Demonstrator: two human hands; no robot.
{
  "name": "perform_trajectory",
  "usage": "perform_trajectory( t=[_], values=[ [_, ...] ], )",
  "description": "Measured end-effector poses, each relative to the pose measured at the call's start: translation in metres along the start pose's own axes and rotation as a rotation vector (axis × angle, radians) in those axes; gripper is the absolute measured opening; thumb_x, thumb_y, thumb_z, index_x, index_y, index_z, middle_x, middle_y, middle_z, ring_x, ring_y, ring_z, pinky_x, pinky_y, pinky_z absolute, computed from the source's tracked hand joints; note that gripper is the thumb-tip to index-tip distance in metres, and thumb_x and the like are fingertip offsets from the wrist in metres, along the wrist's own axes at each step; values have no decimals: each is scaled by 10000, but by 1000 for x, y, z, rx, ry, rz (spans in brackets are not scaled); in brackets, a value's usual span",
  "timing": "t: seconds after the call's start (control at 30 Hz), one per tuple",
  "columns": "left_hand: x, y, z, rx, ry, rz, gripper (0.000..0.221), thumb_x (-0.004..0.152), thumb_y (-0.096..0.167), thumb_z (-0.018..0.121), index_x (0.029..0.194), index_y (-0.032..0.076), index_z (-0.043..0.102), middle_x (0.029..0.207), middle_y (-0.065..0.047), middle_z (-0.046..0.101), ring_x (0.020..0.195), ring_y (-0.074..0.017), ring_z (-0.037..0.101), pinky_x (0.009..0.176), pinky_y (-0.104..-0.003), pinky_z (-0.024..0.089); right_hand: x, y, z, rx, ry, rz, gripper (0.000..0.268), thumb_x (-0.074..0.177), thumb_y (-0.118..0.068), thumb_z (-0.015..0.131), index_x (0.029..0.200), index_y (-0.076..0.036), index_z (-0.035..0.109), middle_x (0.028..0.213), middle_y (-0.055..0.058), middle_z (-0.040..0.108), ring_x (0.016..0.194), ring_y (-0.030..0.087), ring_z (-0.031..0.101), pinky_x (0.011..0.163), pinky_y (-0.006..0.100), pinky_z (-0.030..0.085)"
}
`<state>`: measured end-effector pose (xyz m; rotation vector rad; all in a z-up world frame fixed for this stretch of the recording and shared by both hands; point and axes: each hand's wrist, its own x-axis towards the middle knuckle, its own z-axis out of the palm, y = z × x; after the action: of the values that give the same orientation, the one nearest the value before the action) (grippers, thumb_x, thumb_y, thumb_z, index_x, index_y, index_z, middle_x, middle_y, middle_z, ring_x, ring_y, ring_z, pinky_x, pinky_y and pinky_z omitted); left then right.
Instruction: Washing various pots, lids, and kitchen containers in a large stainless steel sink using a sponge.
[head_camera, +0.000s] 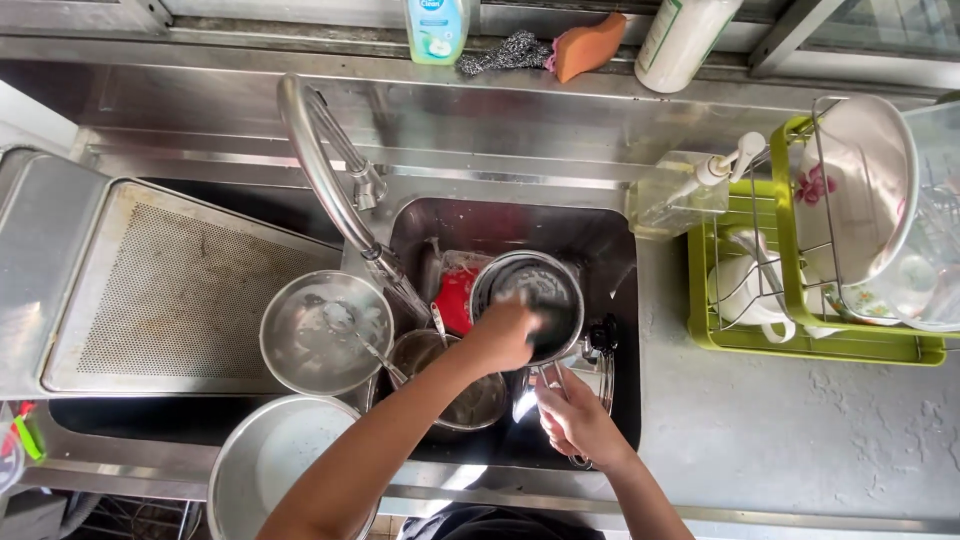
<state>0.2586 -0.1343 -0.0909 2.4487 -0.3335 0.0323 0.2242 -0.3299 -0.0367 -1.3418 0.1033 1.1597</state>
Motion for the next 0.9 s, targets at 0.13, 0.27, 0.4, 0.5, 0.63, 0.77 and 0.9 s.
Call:
perform_trajectory(
  t=[0.13, 0.27, 0.4, 0.5, 0.63, 0.77, 0.9],
  values=[
    [-5, 15, -15, 69, -115, -534, 161, 966, 73, 572, 1020, 42, 721, 1241, -233, 620, 1071, -375, 673, 918, -509, 554, 2, 9, 3, 32, -6, 28, 266, 1021, -284, 569, 1163, -66, 515, 608, -12, 420, 451, 70, 360, 351, 246, 258],
    [-7, -19, 20, -15, 147, 83, 274, 762, -13, 653, 1026, -15, 727, 1183, -273, 632, 1121, -419, 626, 944, -535, 519, 1, -2, 4, 28, -85, 42, 274, 995, -270, 574, 1203, -105, 507, 615, -12, 422, 456, 74, 378, 345, 240, 256],
    [-13, -19, -10, 590, -213, 28, 154, 838, 80, 675, 971, 35, 740, 1095, -134, 666, 1059, -288, 670, 855, -394, 585, 1, 15, -17, 14, -103, 102, 336, 972, -286, 583, 1252, -111, 521, 604, -20, 395, 410, 61, 311, 323, 244, 244],
    [4, -21, -23, 519, -470, 486, 183, 1141, -14, 534, 1088, 45, 699, 1093, -83, 623, 967, -202, 634, 892, -326, 572, -5, -3, -14, -4, -112, 237, 321, 1042, -291, 615, 1147, -33, 455, 665, -6, 441, 462, 61, 348, 337, 217, 192],
    [-22, -16, -21, 443, 59, 313, 351, 810, 153, 681, 1147, 87, 750, 1096, -194, 666, 985, -281, 674, 734, -350, 566, -6, -16, -30, -197, -79, 370, 242, 965, -307, 584, 1205, -277, 589, 603, 3, 443, 389, 76, 282, 325, 248, 220],
    [-48, 14, -2, -67, -140, -220, 337, 992, 357, 650, 1059, 33, 712, 1100, -177, 632, 1042, -317, 602, 876, -476, 488, 8, -8, -27, -159, -61, 166, 172, 997, -250, 576, 989, -88, 519, 611, 9, 442, 403, 69, 342, 316, 244, 218],
    [-90, 21, -31, -384, 211, -430, 355, 888, 374, 699, 974, 29, 710, 1016, -148, 657, 975, -302, 653, 832, -440, 512, 14, -3, -2, -106, 7, 171, 199, 1019, -246, 519, 926, -72, 495, 587, 14, 449, 353, 97, 320, 296, 273, 225]
  ],
)
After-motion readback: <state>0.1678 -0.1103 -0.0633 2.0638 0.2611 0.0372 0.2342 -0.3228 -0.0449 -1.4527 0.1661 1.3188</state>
